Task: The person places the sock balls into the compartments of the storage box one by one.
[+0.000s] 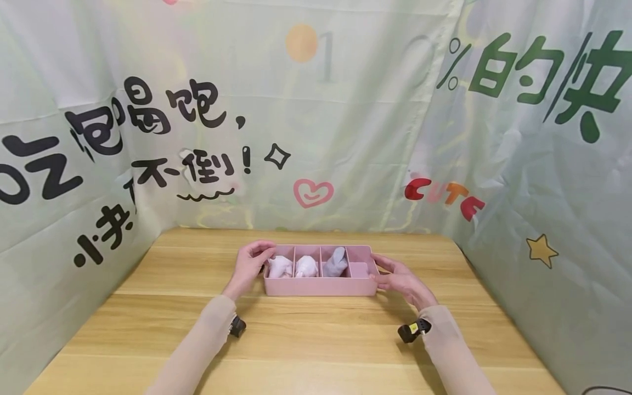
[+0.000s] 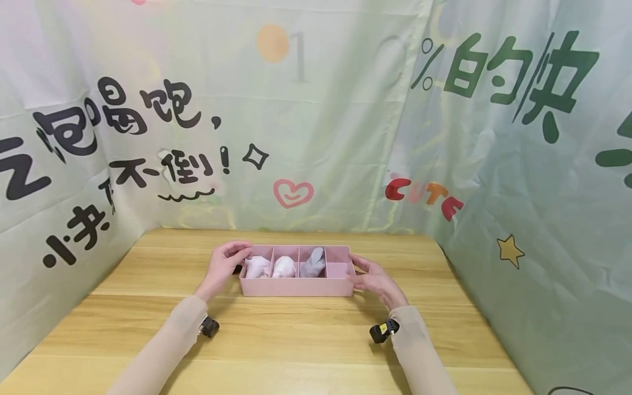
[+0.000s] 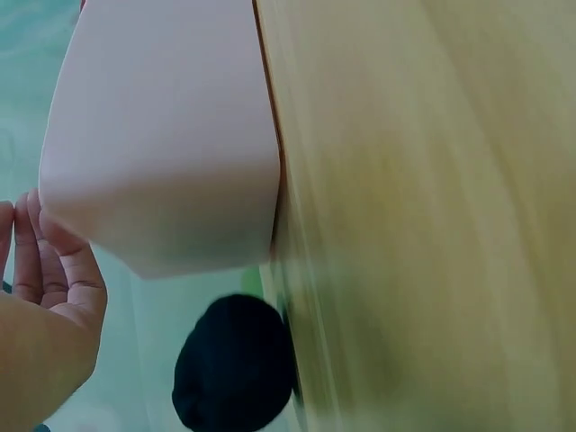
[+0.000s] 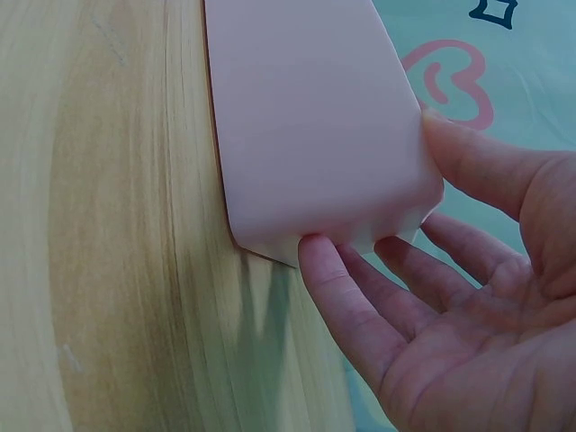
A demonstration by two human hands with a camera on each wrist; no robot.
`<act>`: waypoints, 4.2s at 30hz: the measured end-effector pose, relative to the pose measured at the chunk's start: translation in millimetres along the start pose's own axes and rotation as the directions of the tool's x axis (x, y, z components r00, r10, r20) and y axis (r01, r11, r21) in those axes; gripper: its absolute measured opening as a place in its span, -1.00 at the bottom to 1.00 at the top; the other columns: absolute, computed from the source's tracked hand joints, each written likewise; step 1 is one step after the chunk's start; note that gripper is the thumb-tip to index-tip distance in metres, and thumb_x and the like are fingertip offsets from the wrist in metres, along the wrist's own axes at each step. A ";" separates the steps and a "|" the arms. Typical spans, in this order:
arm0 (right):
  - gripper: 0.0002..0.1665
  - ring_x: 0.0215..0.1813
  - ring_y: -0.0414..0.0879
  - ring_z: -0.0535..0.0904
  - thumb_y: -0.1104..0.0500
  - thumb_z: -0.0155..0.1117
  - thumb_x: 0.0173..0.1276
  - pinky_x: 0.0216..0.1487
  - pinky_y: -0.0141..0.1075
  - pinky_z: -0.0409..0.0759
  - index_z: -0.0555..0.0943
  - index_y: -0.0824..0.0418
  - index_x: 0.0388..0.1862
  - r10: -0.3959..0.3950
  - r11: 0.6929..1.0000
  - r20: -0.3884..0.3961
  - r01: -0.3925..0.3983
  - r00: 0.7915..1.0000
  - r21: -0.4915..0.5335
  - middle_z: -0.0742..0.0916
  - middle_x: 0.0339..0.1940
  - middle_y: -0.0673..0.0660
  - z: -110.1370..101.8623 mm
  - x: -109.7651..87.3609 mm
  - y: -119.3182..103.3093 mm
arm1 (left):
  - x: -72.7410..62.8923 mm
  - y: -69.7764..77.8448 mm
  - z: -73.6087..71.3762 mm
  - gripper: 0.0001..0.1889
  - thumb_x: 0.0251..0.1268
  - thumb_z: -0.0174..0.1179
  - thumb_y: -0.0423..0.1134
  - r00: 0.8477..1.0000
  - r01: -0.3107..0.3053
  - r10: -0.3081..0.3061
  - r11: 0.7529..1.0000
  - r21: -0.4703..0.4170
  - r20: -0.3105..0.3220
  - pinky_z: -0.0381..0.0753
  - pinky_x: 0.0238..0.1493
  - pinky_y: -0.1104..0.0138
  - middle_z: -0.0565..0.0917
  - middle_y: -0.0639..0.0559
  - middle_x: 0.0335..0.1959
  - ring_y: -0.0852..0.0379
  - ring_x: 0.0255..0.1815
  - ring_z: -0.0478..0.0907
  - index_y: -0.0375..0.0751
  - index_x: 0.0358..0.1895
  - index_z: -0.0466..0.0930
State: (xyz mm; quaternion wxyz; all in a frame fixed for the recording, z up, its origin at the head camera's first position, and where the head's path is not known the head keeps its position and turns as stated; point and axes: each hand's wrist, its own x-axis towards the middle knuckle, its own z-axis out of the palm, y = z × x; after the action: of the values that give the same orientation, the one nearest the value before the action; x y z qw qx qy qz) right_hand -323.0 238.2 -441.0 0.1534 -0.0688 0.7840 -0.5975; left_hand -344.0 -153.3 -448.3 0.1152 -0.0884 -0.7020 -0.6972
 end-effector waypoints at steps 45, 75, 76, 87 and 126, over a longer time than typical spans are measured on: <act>-0.14 0.46 0.30 0.27 0.30 0.21 0.41 0.21 -0.13 0.58 0.05 0.22 0.59 0.004 1.000 0.003 -0.004 1.000 0.008 0.14 0.58 0.34 -0.3 -0.7 -0.5 | 28.7 -6.0 -72.2 -0.37 0.23 0.33 -0.29 0.921 0.385 -0.389 0.900 0.206 -0.025 0.44 -0.28 0.39 0.19 -0.27 0.48 0.23 -0.35 0.45 -0.13 0.40 0.38; -0.14 0.51 0.34 0.14 0.35 0.20 0.39 0.26 -0.07 0.54 0.05 0.24 0.58 -0.005 1.000 0.001 0.005 1.000 0.020 0.12 0.58 0.36 -0.3 0.1 -0.2 | 36.3 -19.3 -71.7 -0.49 0.24 0.24 -0.48 0.886 0.424 -0.443 0.893 0.150 0.135 0.60 -0.33 0.42 0.43 -0.36 0.22 0.01 -0.13 0.63 -0.39 0.27 0.39; -0.13 0.51 0.35 0.13 0.35 0.20 0.39 0.26 -0.07 0.54 0.05 0.24 0.58 -0.006 1.000 0.001 0.006 1.000 0.021 0.12 0.58 0.36 -0.1 -0.1 -0.4 | 35.7 -19.2 -72.4 -0.49 0.23 0.26 -0.46 0.886 0.426 -0.446 0.891 0.157 0.126 0.58 -0.36 0.43 0.46 -0.34 0.19 0.04 -0.17 0.63 -0.38 0.26 0.41; -0.12 0.50 0.31 0.18 0.35 0.21 0.38 0.24 -0.10 0.56 0.04 0.26 0.58 0.001 0.999 0.021 -0.002 1.000 0.045 0.11 0.58 0.36 1.9 0.5 -1.5 | 31.8 -12.7 -80.7 -0.50 0.22 0.35 -0.31 0.888 0.449 -0.459 0.880 0.154 0.036 0.65 -0.26 0.28 0.47 -0.28 0.19 0.07 -0.23 0.62 -0.23 0.24 0.48; -0.13 0.51 0.34 0.14 0.38 0.19 0.38 0.26 -0.07 0.54 0.04 0.24 0.58 -0.008 0.999 0.016 0.008 1.000 0.050 0.10 0.59 0.36 0.9 0.1 -0.1 | 29.8 23.8 -13.4 -0.56 0.13 0.40 -0.37 0.989 0.144 -0.147 0.985 0.096 0.030 0.50 0.21 0.22 0.61 -0.24 0.18 -0.08 0.21 0.52 -0.19 0.13 0.60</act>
State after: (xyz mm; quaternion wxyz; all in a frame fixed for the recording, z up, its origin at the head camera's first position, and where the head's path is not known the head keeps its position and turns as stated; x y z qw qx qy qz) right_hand -322.9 237.3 -441.1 0.1592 -0.0731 0.7672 -0.6170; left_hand -365.2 -167.5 -417.0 0.0552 -0.0442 -0.7406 -0.6682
